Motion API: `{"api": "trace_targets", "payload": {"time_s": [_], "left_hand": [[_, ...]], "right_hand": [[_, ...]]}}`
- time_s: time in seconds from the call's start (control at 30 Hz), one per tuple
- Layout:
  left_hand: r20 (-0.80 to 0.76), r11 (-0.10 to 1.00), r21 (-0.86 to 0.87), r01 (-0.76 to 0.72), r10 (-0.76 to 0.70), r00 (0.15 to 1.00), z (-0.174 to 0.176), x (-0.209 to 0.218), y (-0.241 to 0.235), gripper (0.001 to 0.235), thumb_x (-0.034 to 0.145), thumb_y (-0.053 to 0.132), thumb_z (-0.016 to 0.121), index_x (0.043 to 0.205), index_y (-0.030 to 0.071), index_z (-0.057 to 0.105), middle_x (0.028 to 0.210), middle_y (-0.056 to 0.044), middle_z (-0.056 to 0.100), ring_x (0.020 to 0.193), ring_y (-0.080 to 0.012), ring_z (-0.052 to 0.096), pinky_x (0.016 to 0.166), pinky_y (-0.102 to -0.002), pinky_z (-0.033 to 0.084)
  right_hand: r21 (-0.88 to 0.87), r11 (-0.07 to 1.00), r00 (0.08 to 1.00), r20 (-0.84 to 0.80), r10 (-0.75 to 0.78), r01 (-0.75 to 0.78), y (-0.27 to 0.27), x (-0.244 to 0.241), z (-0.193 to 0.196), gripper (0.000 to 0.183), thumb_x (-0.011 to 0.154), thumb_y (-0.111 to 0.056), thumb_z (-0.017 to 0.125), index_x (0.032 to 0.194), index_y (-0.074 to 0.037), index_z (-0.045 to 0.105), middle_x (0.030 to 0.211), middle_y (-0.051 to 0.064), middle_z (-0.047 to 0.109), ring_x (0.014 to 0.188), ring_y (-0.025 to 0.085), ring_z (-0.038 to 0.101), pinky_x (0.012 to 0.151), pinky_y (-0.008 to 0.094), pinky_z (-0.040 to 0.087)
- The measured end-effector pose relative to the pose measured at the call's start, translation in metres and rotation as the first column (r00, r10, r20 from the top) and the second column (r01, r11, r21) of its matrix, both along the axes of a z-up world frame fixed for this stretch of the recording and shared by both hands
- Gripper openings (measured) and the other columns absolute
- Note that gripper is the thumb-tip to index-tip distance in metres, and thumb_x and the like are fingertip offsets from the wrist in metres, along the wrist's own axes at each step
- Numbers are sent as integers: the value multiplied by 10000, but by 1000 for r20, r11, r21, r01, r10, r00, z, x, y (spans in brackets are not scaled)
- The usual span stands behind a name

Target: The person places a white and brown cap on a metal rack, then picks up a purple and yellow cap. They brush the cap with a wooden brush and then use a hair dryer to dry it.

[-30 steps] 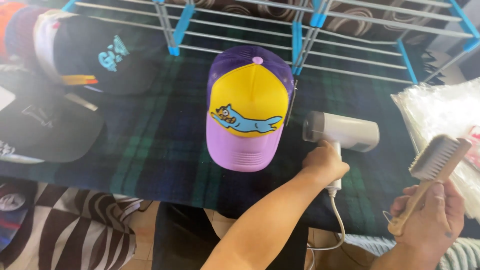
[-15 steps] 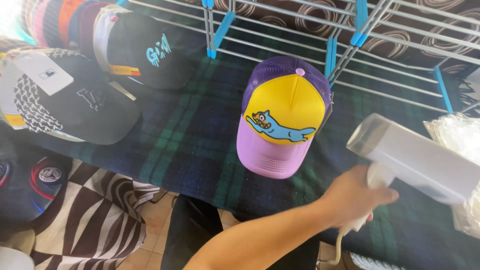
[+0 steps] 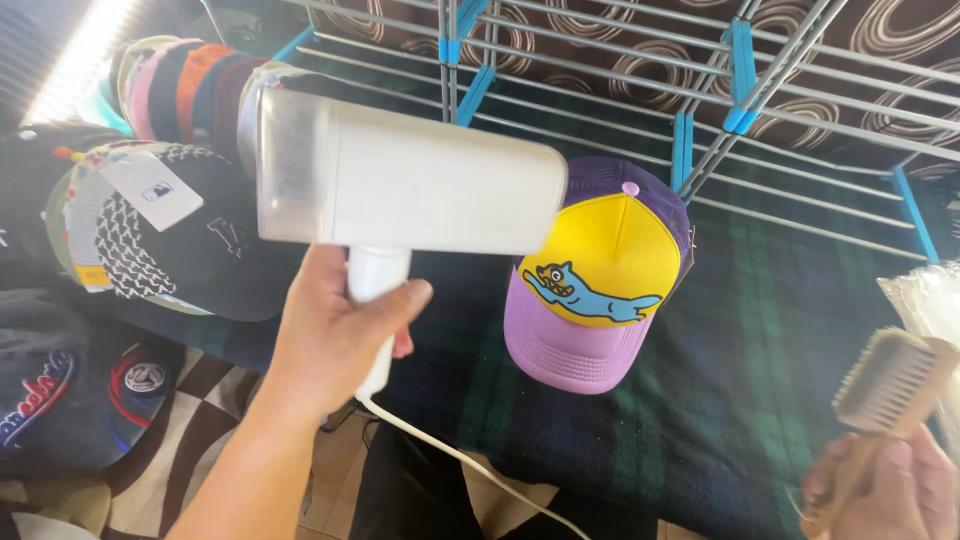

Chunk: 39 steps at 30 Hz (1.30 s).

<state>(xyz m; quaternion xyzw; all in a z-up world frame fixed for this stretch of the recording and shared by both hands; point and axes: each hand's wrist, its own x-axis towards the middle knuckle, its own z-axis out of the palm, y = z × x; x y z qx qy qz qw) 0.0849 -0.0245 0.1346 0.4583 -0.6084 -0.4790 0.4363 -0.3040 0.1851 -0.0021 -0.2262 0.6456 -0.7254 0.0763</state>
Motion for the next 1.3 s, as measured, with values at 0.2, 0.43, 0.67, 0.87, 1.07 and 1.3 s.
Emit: {"api": "trace_targets", "payload": {"time_s": [0.2, 0.43, 0.67, 0.87, 1.07, 1.3], "left_hand": [[247, 989, 135, -61, 26, 969, 14, -6, -39, 592, 832, 241, 665, 1388, 145, 485, 1071, -78, 631, 535, -187, 629, 596, -356, 547], [424, 983, -85, 164, -113, 899, 40, -32, -79, 604, 828, 274, 641, 1409, 180, 504, 1197, -111, 681, 788, -258, 690, 684, -406, 567], [661, 884, -230, 407, -165, 732, 74, -59, -99, 576, 827, 204, 687, 1384, 145, 554, 1151, -159, 712, 882, -362, 690, 698, -461, 567], [799, 784, -298, 544, -107, 592, 86, -80, -119, 557, 835, 309, 728, 1357, 167, 597, 1105, -143, 726, 930, -364, 677, 732, -477, 549], [809, 856, -111, 505, -217, 546, 114, -76, -99, 661, 853, 154, 654, 1494, 217, 505, 1092, -88, 733, 550, -202, 664, 513, -354, 583], [709, 897, -108, 429, -233, 665, 72, -43, -107, 575, 836, 176, 614, 1406, 178, 540, 1106, -165, 677, 490, -281, 648, 471, -427, 572]], "right_hand": [[-6, 996, 996, -11, 86, -86, -34, 51, 20, 317, 1196, -232, 378, 1450, -117, 529, 910, 115, 553, 483, 219, 449, 380, 340, 311], [83, 991, 993, 57, 100, -104, -33, 56, 9, 335, 1191, -168, 365, 1469, -119, 545, 873, 177, 556, 526, 266, 472, 442, 357, 365], [88, 991, 992, 86, 93, -101, -34, 55, -3, 380, 1180, -160, 375, 1511, -94, 551, 840, 199, 548, 513, 270, 475, 462, 355, 409], [126, 983, 987, 99, 124, -136, -34, 56, -1, 396, 1192, -164, 372, 1551, -70, 509, 908, 220, 545, 558, 299, 489, 495, 388, 428], [60, 986, 982, 114, 150, -157, -31, 39, -27, 356, 1195, -171, 393, 1520, -160, 538, 900, 205, 553, 526, 296, 475, 479, 372, 401], [60, 988, 987, 91, 135, -141, -35, 31, -39, 332, 1198, -199, 419, 1493, -174, 570, 874, 186, 575, 483, 278, 468, 440, 354, 406]]}}
